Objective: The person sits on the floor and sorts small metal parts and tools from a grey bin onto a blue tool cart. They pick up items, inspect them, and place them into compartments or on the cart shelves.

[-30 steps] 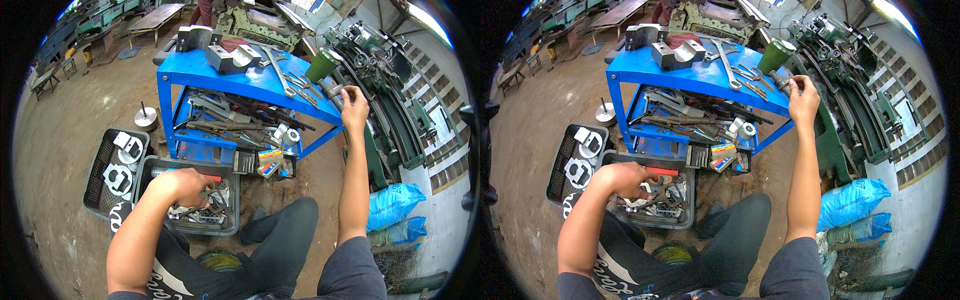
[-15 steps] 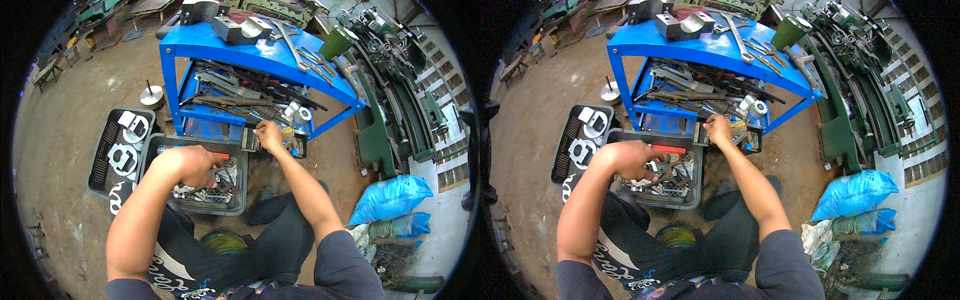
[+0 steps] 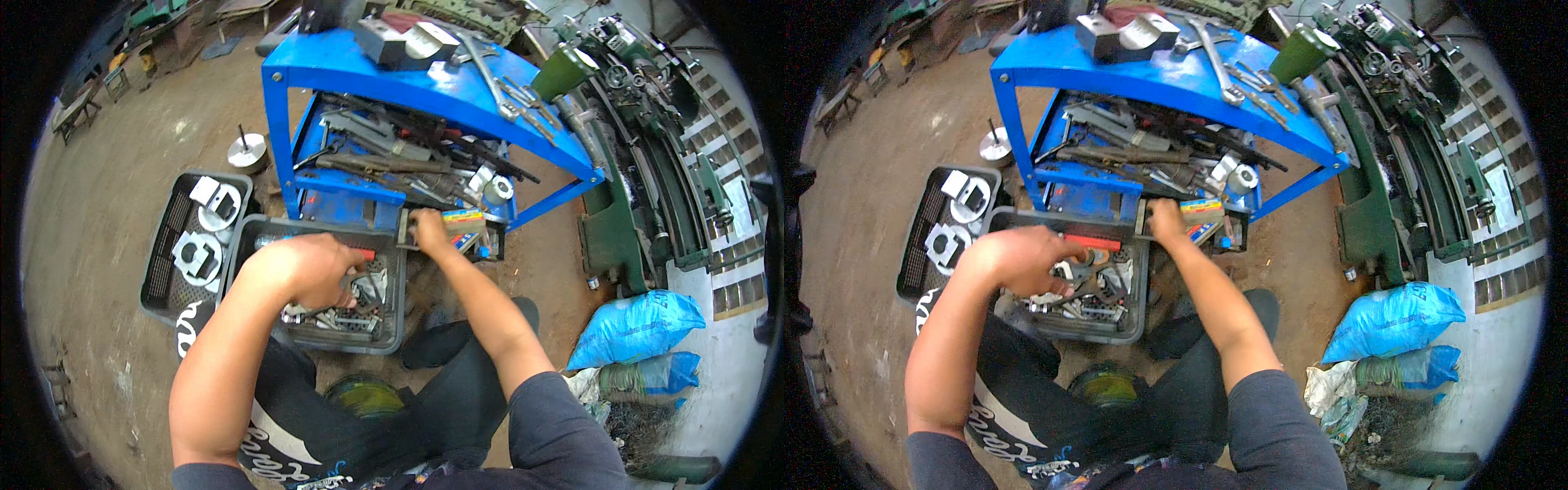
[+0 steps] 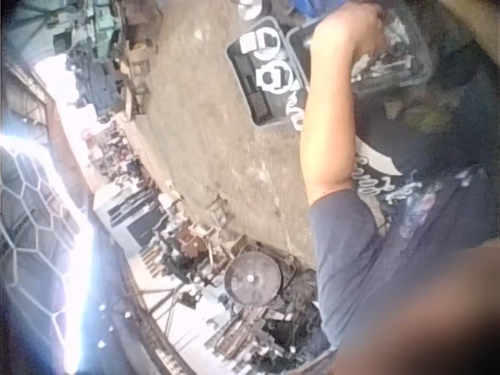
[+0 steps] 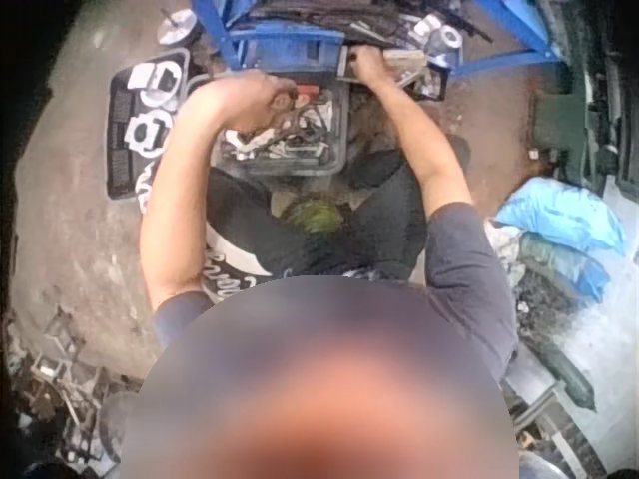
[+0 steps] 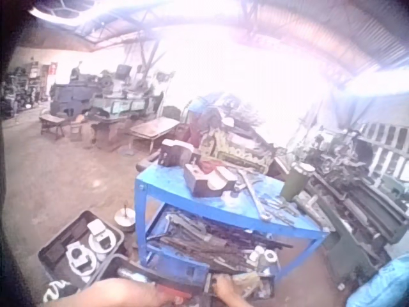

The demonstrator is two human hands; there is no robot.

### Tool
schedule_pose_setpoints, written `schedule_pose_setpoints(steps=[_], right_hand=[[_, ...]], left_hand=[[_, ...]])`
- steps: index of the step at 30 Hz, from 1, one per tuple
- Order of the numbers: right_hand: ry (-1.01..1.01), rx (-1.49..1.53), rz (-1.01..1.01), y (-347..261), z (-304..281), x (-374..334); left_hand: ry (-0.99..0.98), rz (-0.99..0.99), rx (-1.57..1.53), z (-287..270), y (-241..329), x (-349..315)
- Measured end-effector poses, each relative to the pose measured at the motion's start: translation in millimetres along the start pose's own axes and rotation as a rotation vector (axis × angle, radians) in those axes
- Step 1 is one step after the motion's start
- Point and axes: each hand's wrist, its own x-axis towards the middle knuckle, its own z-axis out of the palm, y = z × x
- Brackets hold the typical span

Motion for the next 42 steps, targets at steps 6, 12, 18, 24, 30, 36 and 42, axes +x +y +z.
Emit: schedule_pose_setpoints(steps=[6, 12, 18, 24, 30, 36, 42], right_hand=[[-0.018, -0.053, -0.037, -3, 8, -7], [0.063, 0.035, -0.071, -22, -26, -20], [0.738, 0.266, -0.054, -55, -176, -30], [0.789, -0.073, -0.020, -25, -318, 5], [0.476, -0.040, 0.133, 6, -326, 24], [0.444, -0.078, 0.065, 23, -339, 42], [0.435, -0.029, 0.097, 31, -338, 42]], left_hand=[[-0.039, -0.013, 0.022, -1, 4, -2], [-0.051, -0.029, 0.017, 1, -1, 0], [-0.042, -0.032, 0.005, 4, -3, -4], [-0.039, -0.002, 0.037, 5, 4, 2], [-0.025, -0.042, 0.007, 7, 2, 0], [-0.033, -0.020, 0.028, 7, -1, -1], [-0.020, -0.017, 0.031, 4, 0, -3]])
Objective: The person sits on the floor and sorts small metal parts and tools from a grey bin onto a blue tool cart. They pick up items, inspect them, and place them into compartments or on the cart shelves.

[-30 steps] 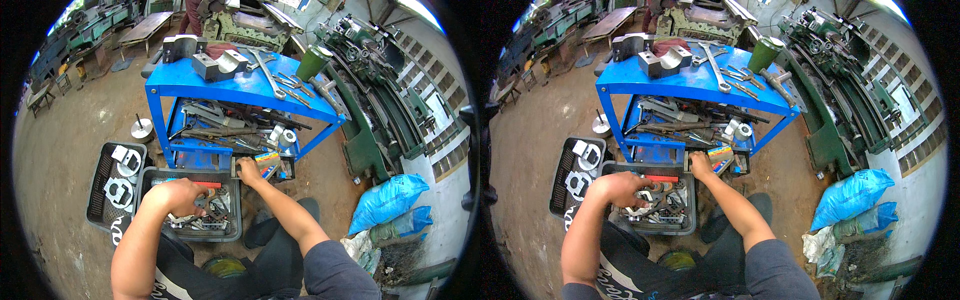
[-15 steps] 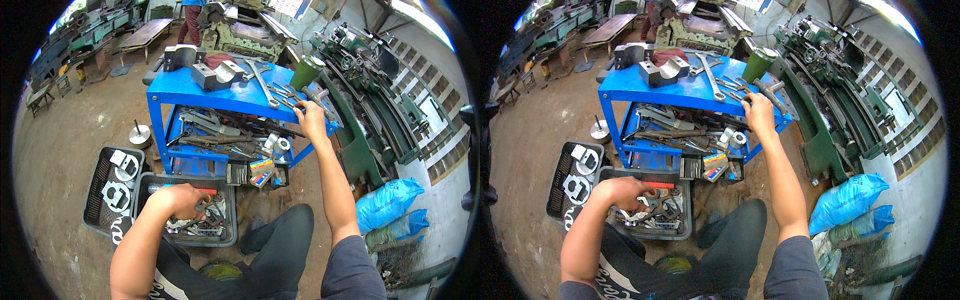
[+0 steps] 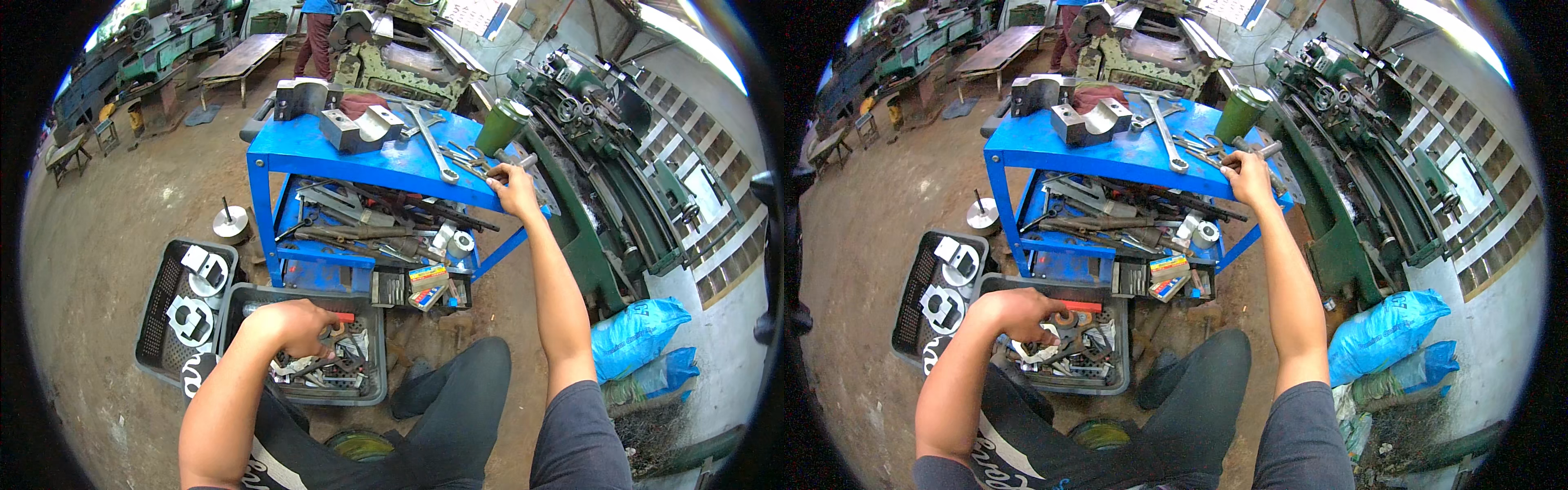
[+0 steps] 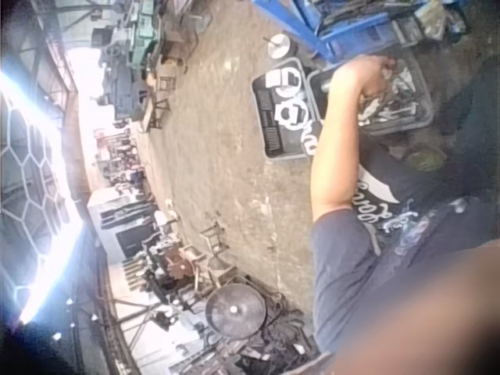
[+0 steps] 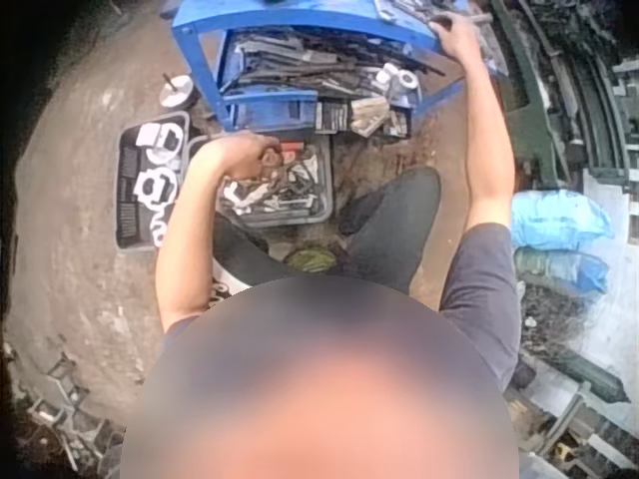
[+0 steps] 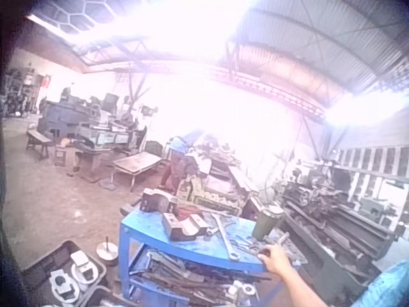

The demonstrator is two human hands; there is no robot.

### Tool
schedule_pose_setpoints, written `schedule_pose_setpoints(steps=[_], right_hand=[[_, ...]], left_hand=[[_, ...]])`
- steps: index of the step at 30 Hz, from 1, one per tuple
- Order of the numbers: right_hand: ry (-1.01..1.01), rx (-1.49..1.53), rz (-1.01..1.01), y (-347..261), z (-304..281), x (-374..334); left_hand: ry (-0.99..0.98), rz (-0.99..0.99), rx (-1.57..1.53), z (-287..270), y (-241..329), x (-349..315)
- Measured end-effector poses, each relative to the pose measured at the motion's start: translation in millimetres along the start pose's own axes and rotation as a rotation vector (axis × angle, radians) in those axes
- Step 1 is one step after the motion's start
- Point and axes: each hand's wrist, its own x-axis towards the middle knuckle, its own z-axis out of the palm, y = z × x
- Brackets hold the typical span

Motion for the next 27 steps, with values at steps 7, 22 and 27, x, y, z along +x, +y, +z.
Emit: schedule_pose_setpoints(steps=[7, 22, 27], right_hand=[[0.032, 0.114, 0.047, 11, -10, 5], [-0.034, -0.156, -0.126, 14, -12, 9], [0.018, -0.267, -0.122, 14, -8, 9]], left_hand=[[-0.014, 0.015, 0.001, 0, 0, 2], [-0.042, -0.034, -0.005, 4, -2, 9], [-0.043, -0.035, 0.004, 2, -3, 7]])
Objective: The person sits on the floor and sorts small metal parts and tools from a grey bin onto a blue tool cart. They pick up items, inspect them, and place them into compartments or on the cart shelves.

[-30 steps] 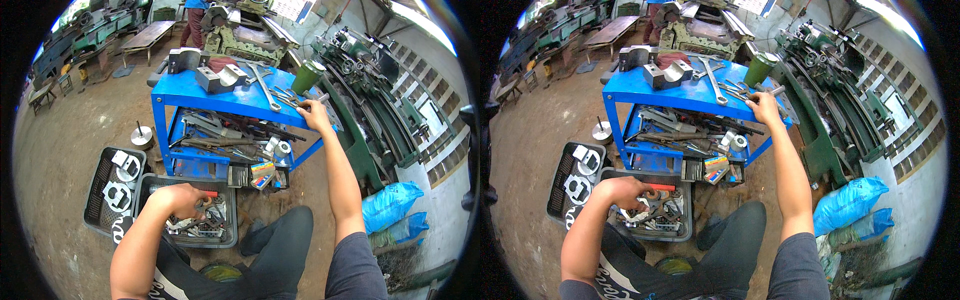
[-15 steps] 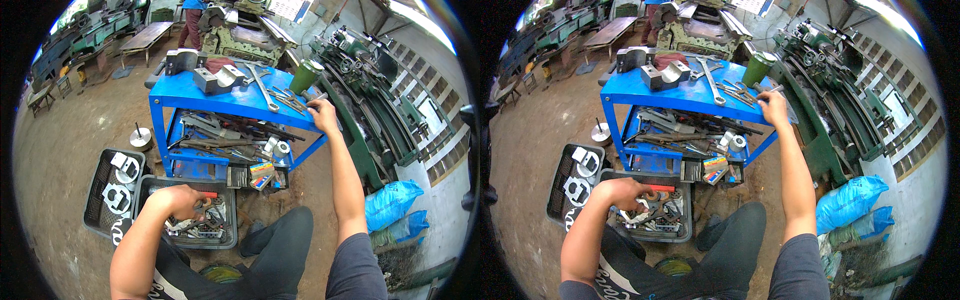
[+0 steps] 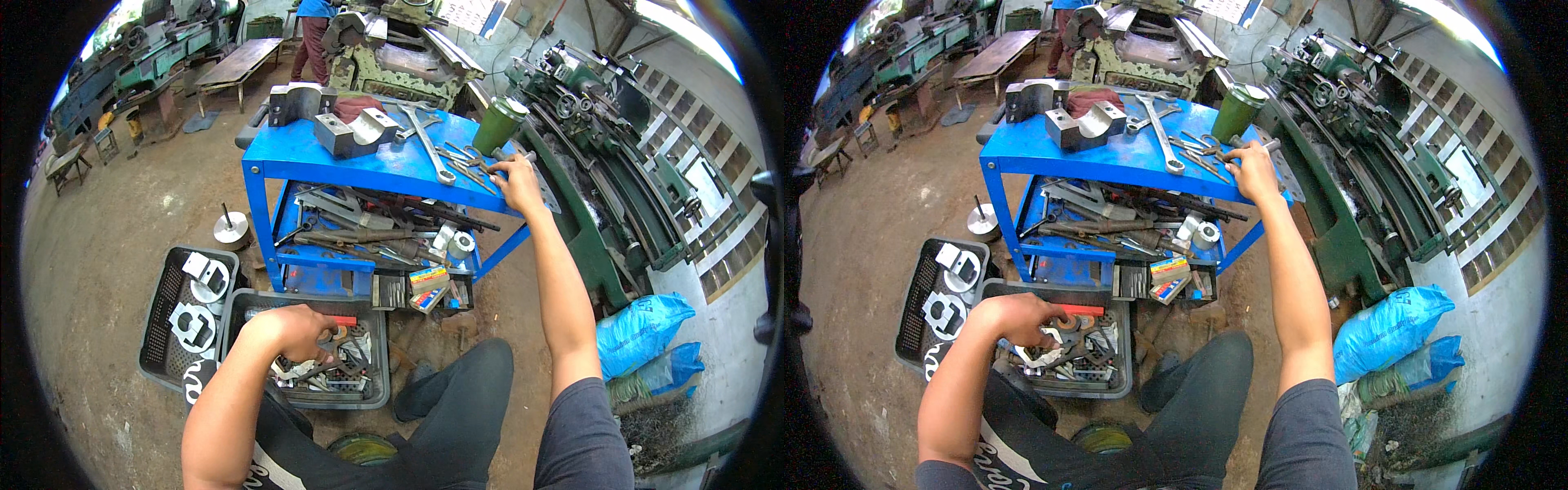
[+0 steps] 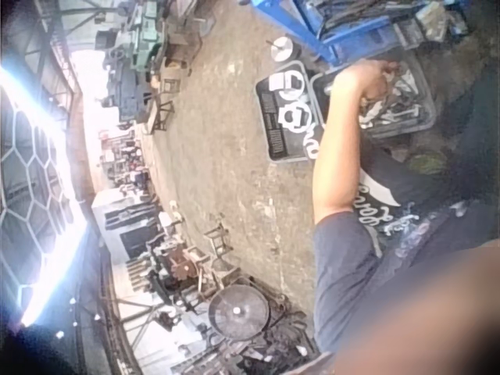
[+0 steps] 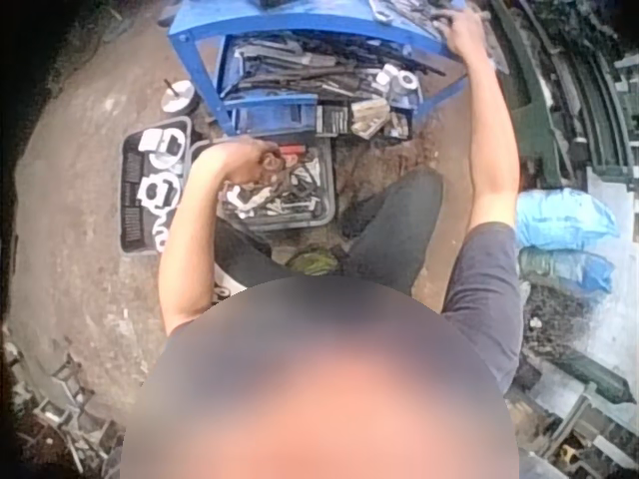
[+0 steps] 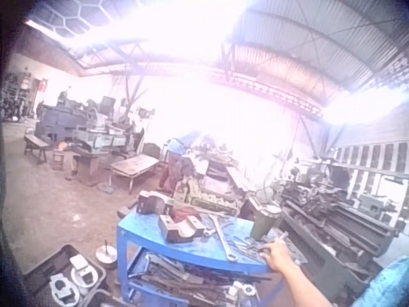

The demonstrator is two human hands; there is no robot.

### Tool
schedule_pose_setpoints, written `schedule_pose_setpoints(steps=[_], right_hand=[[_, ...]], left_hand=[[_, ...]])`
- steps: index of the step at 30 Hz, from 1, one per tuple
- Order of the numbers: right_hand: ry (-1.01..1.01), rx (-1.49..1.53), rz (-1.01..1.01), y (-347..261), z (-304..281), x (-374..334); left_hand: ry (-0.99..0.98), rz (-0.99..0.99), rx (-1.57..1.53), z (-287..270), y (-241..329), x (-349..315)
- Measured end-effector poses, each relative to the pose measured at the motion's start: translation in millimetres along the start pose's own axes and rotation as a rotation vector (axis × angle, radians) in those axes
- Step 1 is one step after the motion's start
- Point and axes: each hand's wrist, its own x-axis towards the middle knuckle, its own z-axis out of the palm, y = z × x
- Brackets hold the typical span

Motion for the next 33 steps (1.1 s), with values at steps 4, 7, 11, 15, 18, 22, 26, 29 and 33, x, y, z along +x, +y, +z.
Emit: schedule_pose_setpoints(steps=[4, 7, 11, 15, 18, 22, 26, 29, 33], right_hand=[[-0.046, -0.043, 0.010, 3, 4, 7], [-0.086, -0.006, 0.029, 7, 5, 12], [0.057, 0.089, 0.187, 5, 3, 12], [0.156, 0.244, 0.254, -7, -6, 9], [0.192, 0.349, 0.230, -18, -14, 4], [0.268, 0.401, 0.209, -27, -15, 0], [0.168, 0.342, 0.133, -19, -9, 9], [0.107, 0.334, 0.180, -9, -2, 21], [0.020, 0.411, 0.133, -1, 13, 36]], left_hand=[[0.003, 0.003, -0.011, -1, 2, -1], [0.005, 0.004, -0.011, -2, 3, -1], [0.009, 0.032, -0.004, -1, 1, -2], [0.013, 0.001, -0.007, -1, 1, -3], [0.014, -0.013, -0.007, 0, 2, -1], [0.011, 0.004, -0.021, 2, -1, 2], [0.004, 0.038, 0.017, 3, -2, 4], [0.001, 0.027, 0.004, 1, -2, 5], [-0.013, 0.013, 0.004, -1, -2, 7]])
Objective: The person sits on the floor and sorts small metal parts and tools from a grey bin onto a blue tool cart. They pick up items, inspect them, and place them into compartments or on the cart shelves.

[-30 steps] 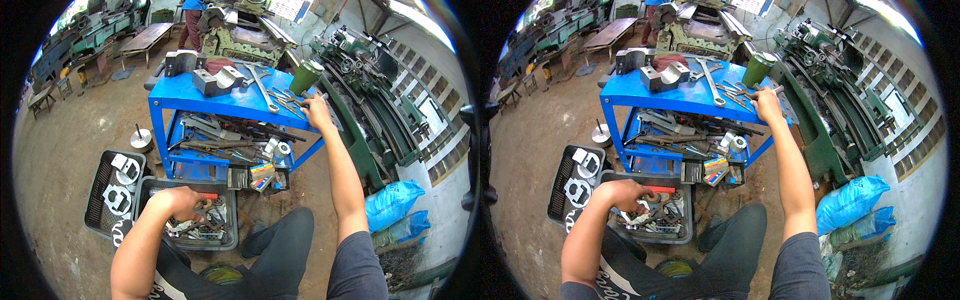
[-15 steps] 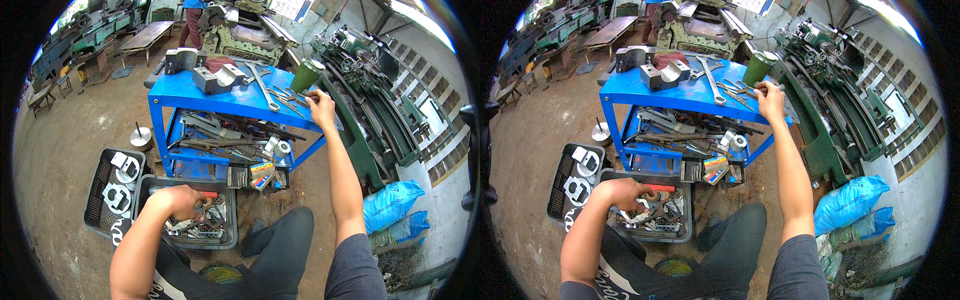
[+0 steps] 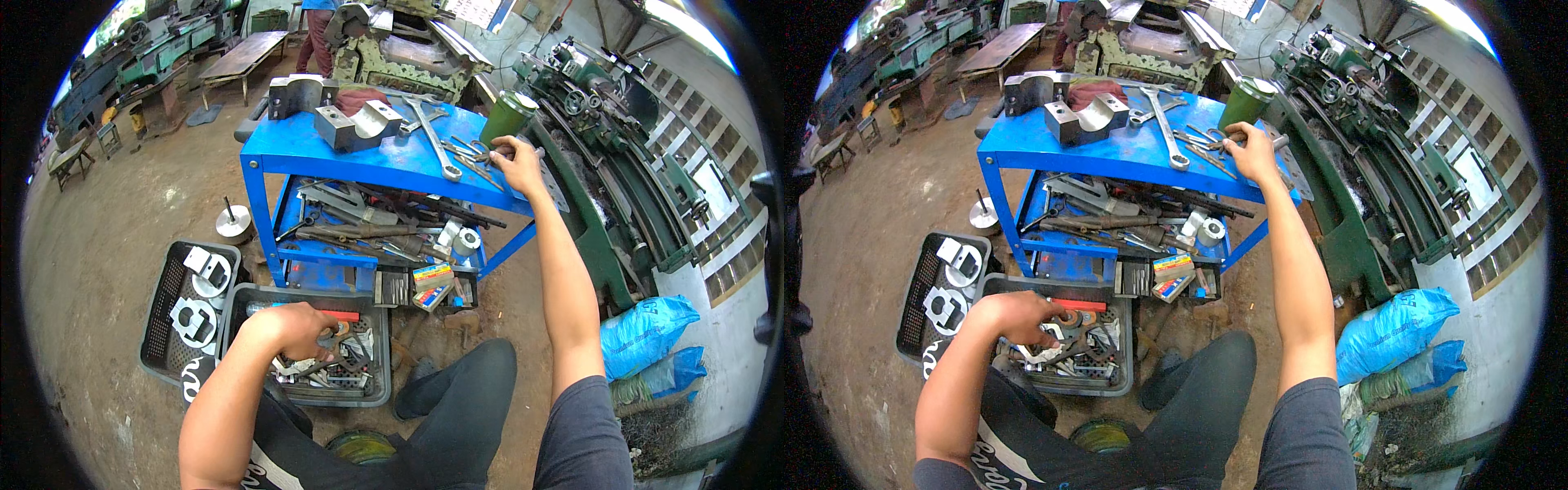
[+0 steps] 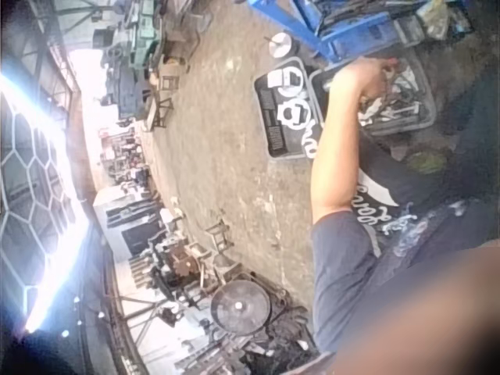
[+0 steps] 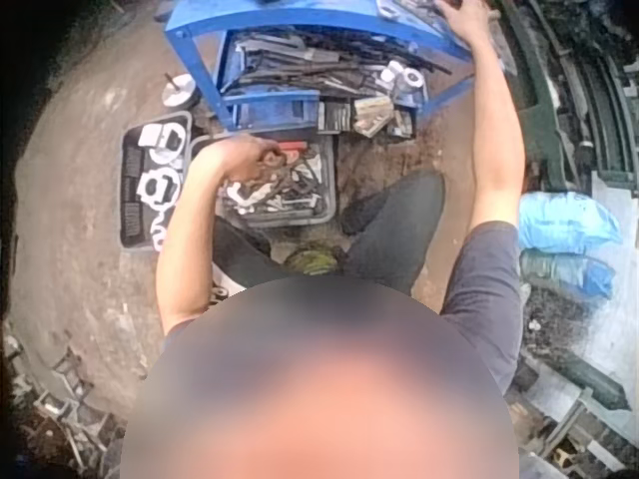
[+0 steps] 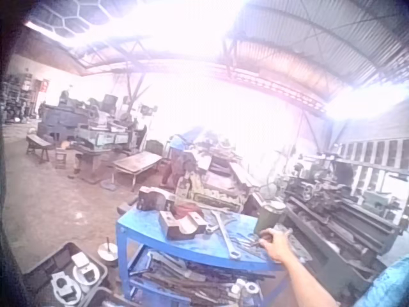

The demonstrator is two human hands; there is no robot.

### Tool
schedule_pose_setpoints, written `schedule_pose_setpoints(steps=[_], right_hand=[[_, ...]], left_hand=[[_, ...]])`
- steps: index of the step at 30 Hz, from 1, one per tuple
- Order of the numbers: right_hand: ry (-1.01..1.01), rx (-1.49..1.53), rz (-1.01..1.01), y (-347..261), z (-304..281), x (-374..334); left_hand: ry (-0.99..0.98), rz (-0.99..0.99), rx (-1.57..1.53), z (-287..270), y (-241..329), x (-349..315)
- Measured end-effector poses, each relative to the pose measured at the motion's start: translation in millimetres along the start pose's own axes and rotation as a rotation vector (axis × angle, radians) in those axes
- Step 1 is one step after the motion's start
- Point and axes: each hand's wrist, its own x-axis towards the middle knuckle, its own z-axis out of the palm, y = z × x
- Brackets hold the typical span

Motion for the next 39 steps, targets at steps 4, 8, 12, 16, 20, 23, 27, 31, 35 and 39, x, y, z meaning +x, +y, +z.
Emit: schedule_pose_setpoints(steps=[4, 8, 12, 16, 20, 23, 27, 31, 35, 39], right_hand=[[-0.098, -0.085, -0.070, 2, 13, 12], [-0.066, -0.144, -0.223, -6, 7, 13], [-0.129, -0.466, -0.450, -8, -9, 15], [-0.183, -0.502, -0.523, 0, -10, 15], [-0.193, -0.389, -0.499, 8, -5, 18], [-0.250, -0.395, -0.367, 12, -5, 20], [-0.206, -0.401, -0.447, 14, -4, 20], [-0.045, -0.378, -0.507, 1, -12, 10], [0.340, -0.217, -0.319, -29, -23, -37], [0.575, 0.100, -0.173, -40, 1, -133]], left_hand=[[-0.009, 0.008, 0.015, 1, -1, 5], [0.003, 0.031, 0.017, 4, -5, 6], [0.005, 0.034, 0.031, 5, -8, 7], [0.007, 0.006, 0.014, 2, -6, 7], [-0.004, 0.013, 0.025, 1, 0, 9], [-0.012, 0.020, 0.029, 1, 0, 10], [-0.017, 0.011, 0.034, 2, -2, 10], [0.015, 0.012, -0.016, 0, -4, 8], [0.039, 0.008, -0.026, -2, -1, 2], [0.012, -0.003, -0.010, -4, 2, -1]])
